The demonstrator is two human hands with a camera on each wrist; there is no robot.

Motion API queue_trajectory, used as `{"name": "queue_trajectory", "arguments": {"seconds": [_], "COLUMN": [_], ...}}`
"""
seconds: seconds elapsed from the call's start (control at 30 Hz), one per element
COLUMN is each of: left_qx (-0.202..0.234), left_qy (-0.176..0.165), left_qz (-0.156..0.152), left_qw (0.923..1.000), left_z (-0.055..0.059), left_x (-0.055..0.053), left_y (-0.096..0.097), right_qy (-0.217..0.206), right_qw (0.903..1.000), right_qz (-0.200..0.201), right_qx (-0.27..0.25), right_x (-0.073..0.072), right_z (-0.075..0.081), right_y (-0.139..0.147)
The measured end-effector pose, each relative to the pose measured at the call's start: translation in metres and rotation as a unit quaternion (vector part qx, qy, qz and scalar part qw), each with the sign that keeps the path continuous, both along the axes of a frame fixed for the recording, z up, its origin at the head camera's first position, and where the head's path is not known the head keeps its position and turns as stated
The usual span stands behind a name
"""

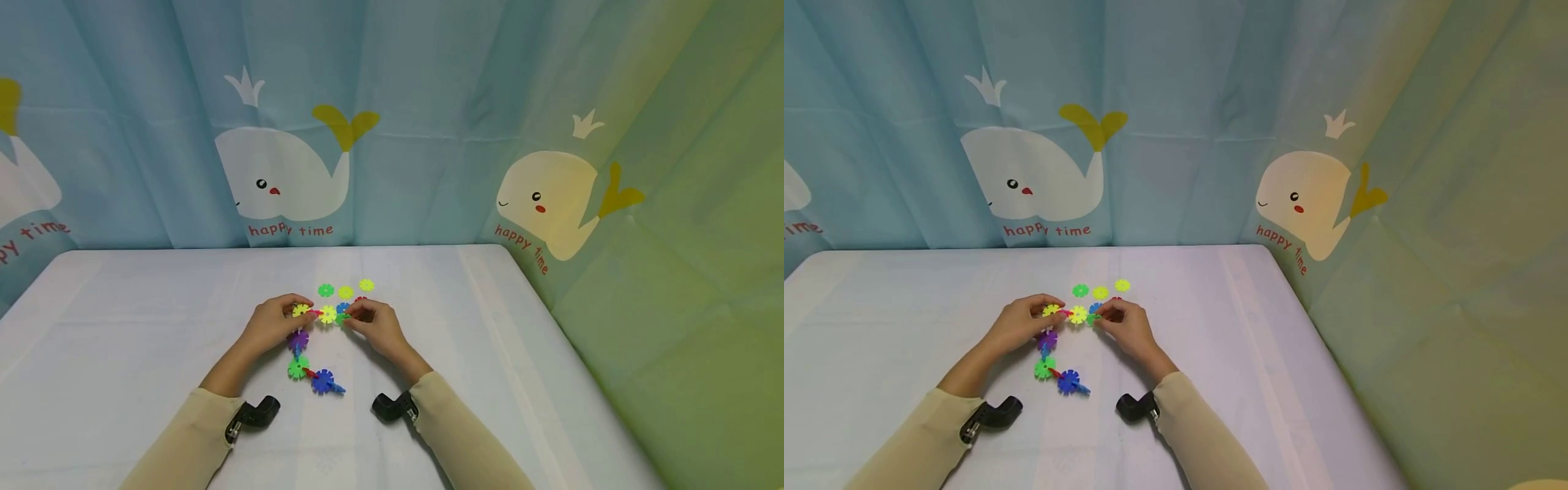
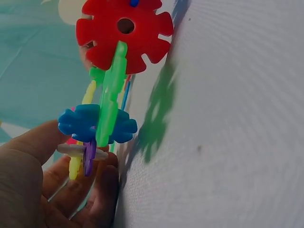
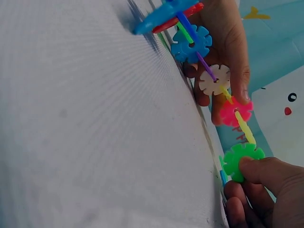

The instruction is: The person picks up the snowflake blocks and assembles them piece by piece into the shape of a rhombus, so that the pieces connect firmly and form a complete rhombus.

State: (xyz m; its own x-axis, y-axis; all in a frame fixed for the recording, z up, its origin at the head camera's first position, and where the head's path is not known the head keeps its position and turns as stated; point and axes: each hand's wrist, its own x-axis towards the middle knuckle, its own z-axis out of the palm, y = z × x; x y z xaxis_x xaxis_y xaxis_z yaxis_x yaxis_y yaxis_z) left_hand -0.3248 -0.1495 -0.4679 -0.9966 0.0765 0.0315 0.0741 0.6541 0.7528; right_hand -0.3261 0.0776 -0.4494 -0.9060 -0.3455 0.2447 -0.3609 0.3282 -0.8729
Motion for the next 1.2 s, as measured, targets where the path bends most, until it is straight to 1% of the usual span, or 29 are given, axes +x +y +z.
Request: {"name": "queue_trajectory", "arguments": {"seconds": [0.2, 0.3, 0.4, 0.5, 0.63, 0.73, 0.83, 1.03, 1.2], "left_qx": [-0.01, -0.012, -0.006, 0.0, 0.006, 0.012, 0.015, 0.015, 0.012], "left_qy": [0.006, 0.008, 0.009, 0.012, 0.024, 0.031, 0.03, 0.02, 0.011], "left_qz": [-0.022, -0.025, -0.028, -0.034, -0.045, -0.054, -0.064, -0.077, -0.08], "left_qw": [0.9997, 0.9996, 0.9995, 0.9993, 0.9987, 0.998, 0.9974, 0.9967, 0.9967], "left_z": [-0.002, -0.002, -0.002, -0.003, -0.005, -0.006, -0.006, -0.006, -0.006], "left_x": [0.0, 0.0, 0.001, 0.001, 0.001, 0.001, 0.001, 0.001, 0.002], "left_y": [0.003, 0.003, 0.003, 0.002, 0.002, 0.002, 0.002, 0.002, 0.004], "right_qy": [-0.006, -0.008, -0.011, -0.01, -0.009, -0.01, -0.008, -0.017, -0.021], "right_qw": [1.0, 0.9999, 0.9999, 0.9999, 0.9999, 0.9998, 0.9997, 0.9997, 0.9997], "right_qz": [0.005, 0.006, 0.007, 0.002, -0.009, -0.012, -0.013, -0.004, 0.004], "right_qx": [0.006, 0.007, 0.008, 0.005, 0.007, 0.014, 0.017, 0.015, 0.014], "right_x": [0.0, 0.0, 0.0, -0.01, -0.023, -0.023, -0.023, -0.022, -0.022], "right_z": [0.001, 0.003, 0.003, -0.014, -0.036, -0.036, -0.035, -0.035, -0.034], "right_y": [0.0, 0.0, 0.0, 0.001, 0.002, 0.002, 0.002, 0.002, 0.002]}}
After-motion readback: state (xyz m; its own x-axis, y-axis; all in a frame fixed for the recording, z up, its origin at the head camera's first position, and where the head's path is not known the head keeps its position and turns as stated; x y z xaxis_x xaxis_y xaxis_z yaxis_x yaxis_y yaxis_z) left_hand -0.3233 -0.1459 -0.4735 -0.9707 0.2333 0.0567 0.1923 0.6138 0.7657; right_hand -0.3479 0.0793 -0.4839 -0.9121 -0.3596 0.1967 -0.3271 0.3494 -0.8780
